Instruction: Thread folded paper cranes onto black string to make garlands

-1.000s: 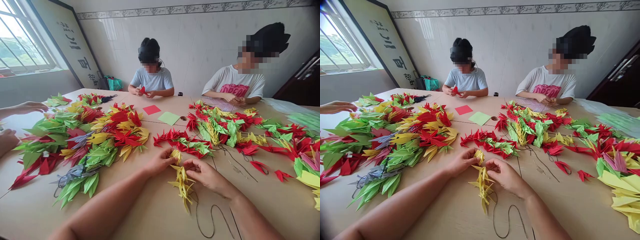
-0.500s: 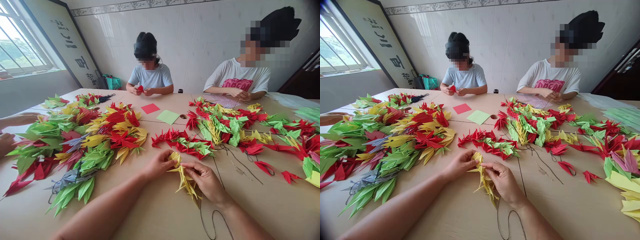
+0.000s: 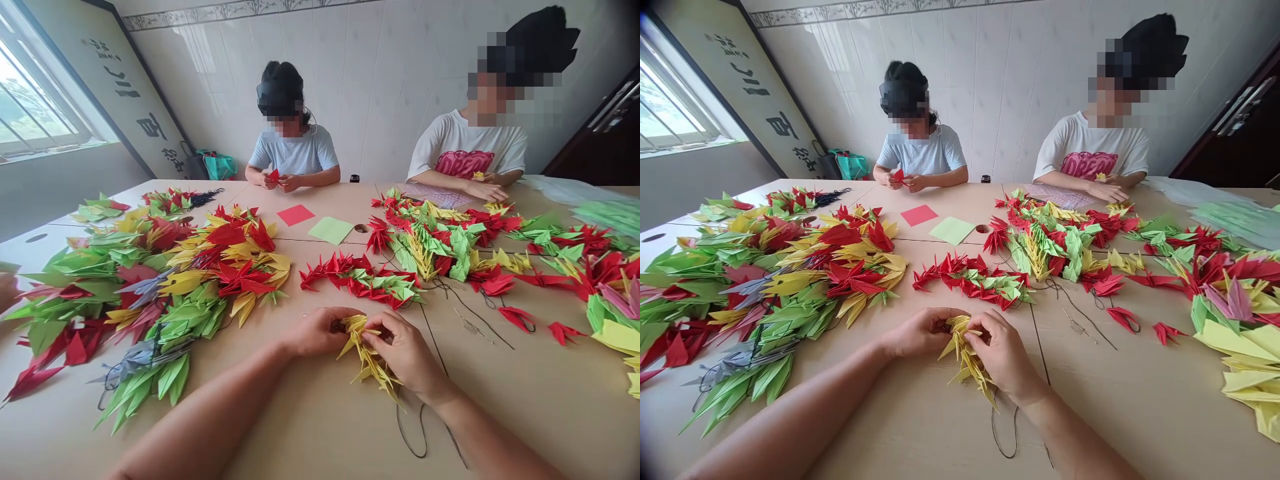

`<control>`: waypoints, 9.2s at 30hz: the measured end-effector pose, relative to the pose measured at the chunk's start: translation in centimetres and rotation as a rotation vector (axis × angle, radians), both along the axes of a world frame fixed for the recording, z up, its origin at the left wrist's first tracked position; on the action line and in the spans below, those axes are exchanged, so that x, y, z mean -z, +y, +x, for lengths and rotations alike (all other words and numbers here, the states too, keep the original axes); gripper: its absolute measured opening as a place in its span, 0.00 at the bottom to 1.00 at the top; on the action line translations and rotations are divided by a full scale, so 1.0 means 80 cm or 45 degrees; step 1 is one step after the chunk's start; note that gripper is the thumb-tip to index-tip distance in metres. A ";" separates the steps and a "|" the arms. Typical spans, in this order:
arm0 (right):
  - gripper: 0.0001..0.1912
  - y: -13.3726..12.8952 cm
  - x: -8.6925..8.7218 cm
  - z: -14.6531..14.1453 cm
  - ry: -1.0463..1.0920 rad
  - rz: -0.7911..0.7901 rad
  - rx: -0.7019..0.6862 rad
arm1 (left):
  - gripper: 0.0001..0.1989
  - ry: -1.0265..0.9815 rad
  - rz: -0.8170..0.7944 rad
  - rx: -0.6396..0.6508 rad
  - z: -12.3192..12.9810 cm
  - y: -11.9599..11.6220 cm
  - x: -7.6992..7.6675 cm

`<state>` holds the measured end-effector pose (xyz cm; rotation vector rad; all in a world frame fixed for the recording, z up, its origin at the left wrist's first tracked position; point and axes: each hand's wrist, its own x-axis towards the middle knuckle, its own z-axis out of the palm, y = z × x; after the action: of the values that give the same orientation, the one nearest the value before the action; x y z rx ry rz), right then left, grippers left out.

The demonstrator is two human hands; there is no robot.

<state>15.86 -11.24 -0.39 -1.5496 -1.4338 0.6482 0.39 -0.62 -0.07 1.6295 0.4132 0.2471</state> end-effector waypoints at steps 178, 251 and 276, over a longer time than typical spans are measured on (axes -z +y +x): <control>0.08 -0.002 0.002 0.004 -0.198 0.207 -0.267 | 0.17 -0.066 -0.105 -0.378 0.010 -0.009 0.014; 0.12 0.003 -0.001 0.007 0.116 0.010 -0.027 | 0.21 -0.225 -0.615 -0.301 0.003 -0.004 0.001; 0.16 -0.006 -0.010 0.002 0.623 -0.261 -0.221 | 0.21 -0.274 -0.212 -0.514 0.010 -0.007 0.002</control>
<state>16.00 -11.68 0.44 -1.3010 -1.1578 1.2176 1.16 -1.19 -0.22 1.3294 0.5791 0.6681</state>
